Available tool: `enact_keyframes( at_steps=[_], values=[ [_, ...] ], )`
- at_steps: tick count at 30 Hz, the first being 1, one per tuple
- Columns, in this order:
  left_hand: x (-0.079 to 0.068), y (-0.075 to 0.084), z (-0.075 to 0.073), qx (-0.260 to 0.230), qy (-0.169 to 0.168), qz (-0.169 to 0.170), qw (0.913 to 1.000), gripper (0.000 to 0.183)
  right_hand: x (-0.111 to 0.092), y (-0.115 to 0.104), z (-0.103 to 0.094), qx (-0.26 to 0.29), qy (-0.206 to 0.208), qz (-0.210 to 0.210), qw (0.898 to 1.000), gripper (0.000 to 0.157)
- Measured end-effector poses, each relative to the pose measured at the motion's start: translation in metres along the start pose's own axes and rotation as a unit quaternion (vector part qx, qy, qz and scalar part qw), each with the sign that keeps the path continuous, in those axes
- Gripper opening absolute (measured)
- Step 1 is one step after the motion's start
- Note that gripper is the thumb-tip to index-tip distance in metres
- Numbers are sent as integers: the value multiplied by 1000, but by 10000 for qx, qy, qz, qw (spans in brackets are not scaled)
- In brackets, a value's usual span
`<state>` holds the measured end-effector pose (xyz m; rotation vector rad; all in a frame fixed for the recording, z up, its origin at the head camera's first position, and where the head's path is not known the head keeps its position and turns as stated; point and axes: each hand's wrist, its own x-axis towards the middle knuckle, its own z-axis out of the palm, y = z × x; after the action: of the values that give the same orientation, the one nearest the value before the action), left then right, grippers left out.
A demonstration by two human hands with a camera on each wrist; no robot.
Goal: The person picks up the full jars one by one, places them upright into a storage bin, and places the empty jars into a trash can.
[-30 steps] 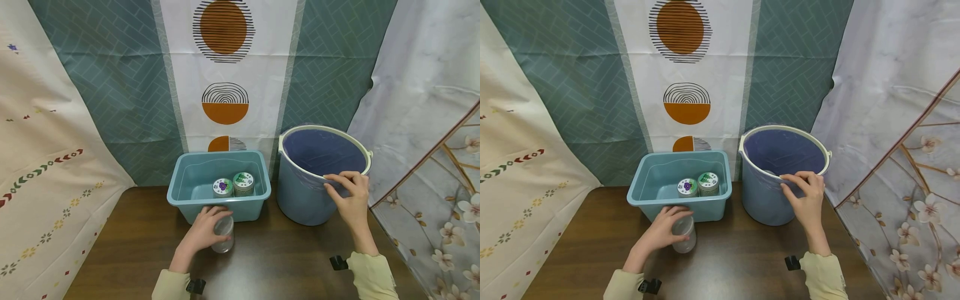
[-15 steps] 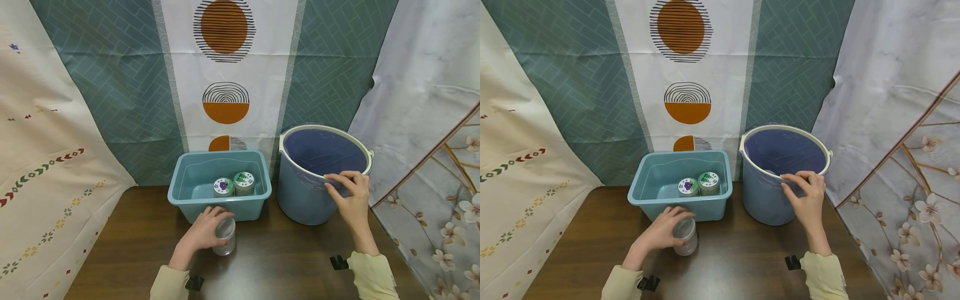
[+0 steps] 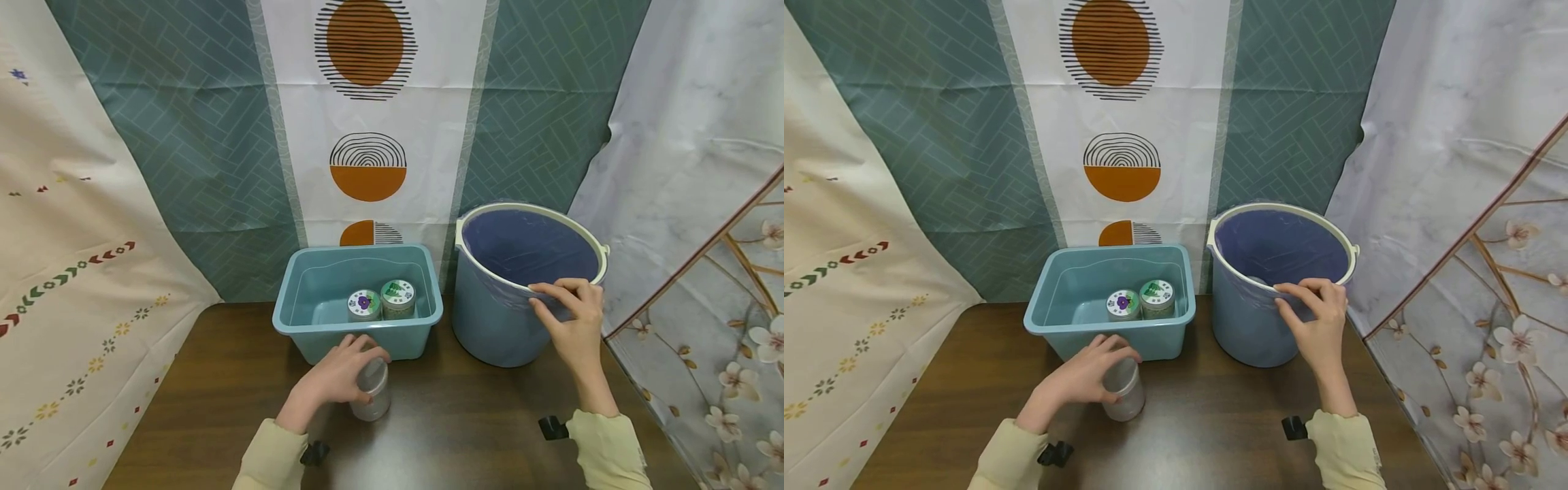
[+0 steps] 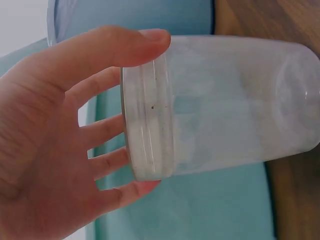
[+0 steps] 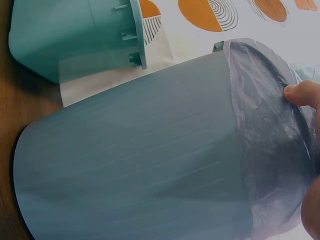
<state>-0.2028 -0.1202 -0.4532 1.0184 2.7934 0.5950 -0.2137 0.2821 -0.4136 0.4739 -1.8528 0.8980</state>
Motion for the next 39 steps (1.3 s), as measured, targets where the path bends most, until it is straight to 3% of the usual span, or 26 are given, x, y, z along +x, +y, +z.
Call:
enact_keyframes(
  at_steps=[5, 10, 22, 31, 39],
  values=[
    [6, 9, -16, 264, -218, 260, 9991, 58, 0, 0, 0, 13, 2, 7, 10000, 30],
    [11, 18, -30, 220, -695, 440, 9964, 58, 0, 0, -1, -8, -16, -6, 10000, 28],
    [39, 48, -70, 768, -1527, 1004, 9802, 58, 1, -2, -1, -41, -50, -6, 10000, 28],
    [62, 65, -99, 1255, -1761, 1271, 9680, 60, 0, -1, -2, -40, -50, -20, 10000, 30],
    [84, 85, -123, 1139, -1786, 1436, 9667, 62, -1, -1, 0, -79, 53, -36, 9999, 35]
  ],
)
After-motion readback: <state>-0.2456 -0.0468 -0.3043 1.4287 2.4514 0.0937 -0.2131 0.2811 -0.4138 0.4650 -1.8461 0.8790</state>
